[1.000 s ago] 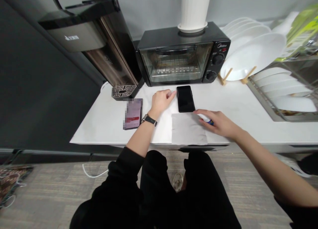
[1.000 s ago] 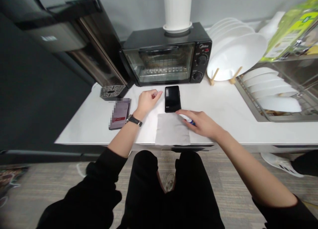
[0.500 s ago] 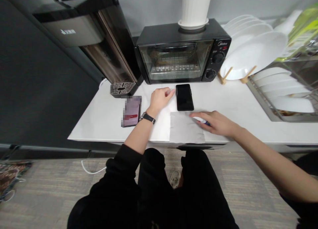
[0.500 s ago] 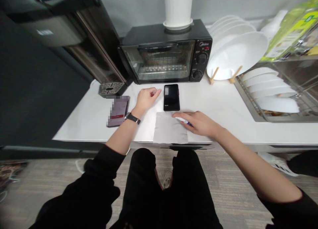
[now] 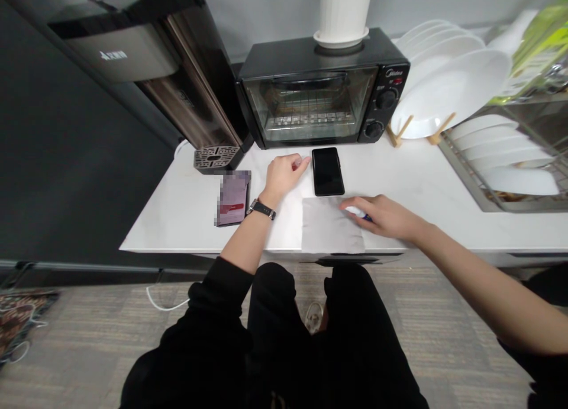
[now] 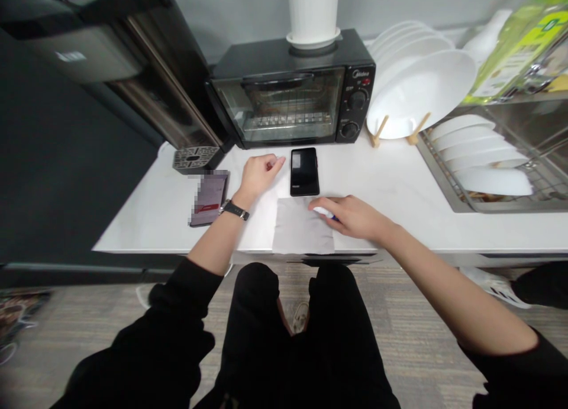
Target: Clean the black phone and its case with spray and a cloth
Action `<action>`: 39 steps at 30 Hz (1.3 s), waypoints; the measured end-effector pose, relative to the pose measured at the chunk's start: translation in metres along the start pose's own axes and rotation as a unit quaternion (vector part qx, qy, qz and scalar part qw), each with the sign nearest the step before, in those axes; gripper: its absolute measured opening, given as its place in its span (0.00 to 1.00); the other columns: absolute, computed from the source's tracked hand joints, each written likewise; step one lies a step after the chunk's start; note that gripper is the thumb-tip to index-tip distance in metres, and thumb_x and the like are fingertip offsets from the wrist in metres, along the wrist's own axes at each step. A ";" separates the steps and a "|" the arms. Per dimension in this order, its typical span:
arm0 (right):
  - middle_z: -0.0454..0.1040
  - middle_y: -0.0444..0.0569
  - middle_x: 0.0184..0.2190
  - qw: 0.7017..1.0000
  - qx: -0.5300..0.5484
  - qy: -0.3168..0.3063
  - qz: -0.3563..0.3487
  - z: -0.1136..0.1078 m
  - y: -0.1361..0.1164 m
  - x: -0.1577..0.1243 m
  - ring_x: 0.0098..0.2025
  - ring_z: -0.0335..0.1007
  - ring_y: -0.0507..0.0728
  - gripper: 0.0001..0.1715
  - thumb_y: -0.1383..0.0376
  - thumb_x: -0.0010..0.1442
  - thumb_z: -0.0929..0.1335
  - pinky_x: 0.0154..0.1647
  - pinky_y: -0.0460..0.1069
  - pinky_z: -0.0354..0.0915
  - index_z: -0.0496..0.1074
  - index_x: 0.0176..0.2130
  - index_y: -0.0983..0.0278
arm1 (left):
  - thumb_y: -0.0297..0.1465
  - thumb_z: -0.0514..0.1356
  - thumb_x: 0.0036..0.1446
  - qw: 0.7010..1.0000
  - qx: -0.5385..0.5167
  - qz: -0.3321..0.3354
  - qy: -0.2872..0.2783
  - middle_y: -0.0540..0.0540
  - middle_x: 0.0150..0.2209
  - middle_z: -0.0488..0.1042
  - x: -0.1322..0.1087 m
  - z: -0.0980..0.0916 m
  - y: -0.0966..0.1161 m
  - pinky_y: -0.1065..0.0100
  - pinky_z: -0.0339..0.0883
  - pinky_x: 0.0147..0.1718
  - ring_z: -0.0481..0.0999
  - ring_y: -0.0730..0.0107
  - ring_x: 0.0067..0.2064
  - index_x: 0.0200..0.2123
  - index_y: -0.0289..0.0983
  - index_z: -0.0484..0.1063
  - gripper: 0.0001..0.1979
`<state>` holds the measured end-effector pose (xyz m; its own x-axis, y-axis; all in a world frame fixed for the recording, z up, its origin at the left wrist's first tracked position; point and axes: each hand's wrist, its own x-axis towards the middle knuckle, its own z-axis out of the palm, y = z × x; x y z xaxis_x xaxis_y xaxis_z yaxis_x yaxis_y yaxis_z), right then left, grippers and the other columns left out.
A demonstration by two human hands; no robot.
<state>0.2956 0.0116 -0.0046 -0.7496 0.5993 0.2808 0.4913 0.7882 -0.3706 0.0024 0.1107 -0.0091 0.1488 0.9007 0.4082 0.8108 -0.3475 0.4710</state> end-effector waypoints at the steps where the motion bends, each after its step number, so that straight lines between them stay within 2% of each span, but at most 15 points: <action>1: 0.84 0.50 0.52 1.000 -0.002 0.001 0.004 0.000 0.000 0.000 0.33 0.81 0.56 0.18 0.62 0.75 0.62 0.37 0.53 0.72 0.69 0.60 0.57 | 0.46 0.58 0.71 1.000 0.001 0.000 0.000 0.48 0.24 0.73 0.000 0.000 0.000 0.63 0.51 0.32 0.67 0.67 0.28 0.22 0.40 0.68 0.25; 6: 0.84 0.51 0.51 1.000 -0.013 0.007 0.012 0.003 0.000 -0.001 0.31 0.79 0.56 0.19 0.62 0.75 0.62 0.35 0.52 0.71 0.68 0.62 0.59 | 0.47 0.58 0.71 1.000 0.006 -0.001 -0.003 0.48 0.24 0.73 0.000 0.001 -0.001 0.63 0.52 0.32 0.67 0.66 0.28 0.23 0.40 0.68 0.25; 11: 0.79 0.54 0.61 0.999 -0.021 0.038 0.011 0.009 0.001 -0.007 0.40 0.83 0.58 0.25 0.61 0.76 0.61 0.41 0.53 0.74 0.64 0.69 0.57 | 0.47 0.57 0.71 1.000 0.007 0.001 -0.004 0.48 0.24 0.73 0.001 0.001 -0.002 0.63 0.52 0.32 0.67 0.67 0.28 0.23 0.40 0.67 0.26; 14: 0.79 0.52 0.61 0.998 -0.024 0.052 0.022 0.012 0.001 -0.009 0.39 0.82 0.57 0.27 0.61 0.77 0.61 0.41 0.53 0.75 0.62 0.71 0.54 | 0.47 0.57 0.71 1.000 0.005 0.006 -0.003 0.48 0.24 0.72 0.001 0.001 -0.002 0.63 0.52 0.32 0.67 0.67 0.28 0.22 0.40 0.67 0.26; 23: 0.80 0.51 0.61 0.997 -0.017 0.079 0.012 0.019 -0.006 0.004 0.42 0.84 0.57 0.27 0.62 0.76 0.61 0.43 0.54 0.78 0.63 0.71 0.53 | 0.47 0.56 0.71 1.000 0.006 0.003 -0.007 0.48 0.24 0.73 0.000 0.000 0.000 0.63 0.51 0.32 0.66 0.67 0.28 0.22 0.40 0.66 0.26; 32: 0.78 0.50 0.63 0.996 -0.002 0.084 0.021 0.022 -0.004 0.001 0.49 0.84 0.60 0.30 0.63 0.75 0.62 0.48 0.57 0.80 0.61 0.73 0.50 | 0.47 0.58 0.71 1.000 0.005 0.004 -0.003 0.48 0.24 0.73 -0.001 0.000 0.000 0.62 0.51 0.32 0.67 0.66 0.28 0.22 0.40 0.67 0.26; 39: 0.78 0.49 0.63 0.996 -0.010 0.091 0.018 0.024 -0.003 0.000 0.50 0.83 0.59 0.31 0.63 0.76 0.63 0.49 0.56 0.80 0.59 0.73 0.50 | 0.47 0.57 0.71 1.000 0.003 0.011 -0.001 0.49 0.24 0.72 0.000 0.002 -0.001 0.62 0.51 0.32 0.67 0.67 0.28 0.22 0.40 0.67 0.26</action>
<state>0.2840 0.0059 -0.0250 -0.6392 0.6411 0.4247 0.5264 0.7674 -0.3662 0.0024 0.1113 -0.0110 0.1667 0.8933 0.4173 0.8105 -0.3652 0.4579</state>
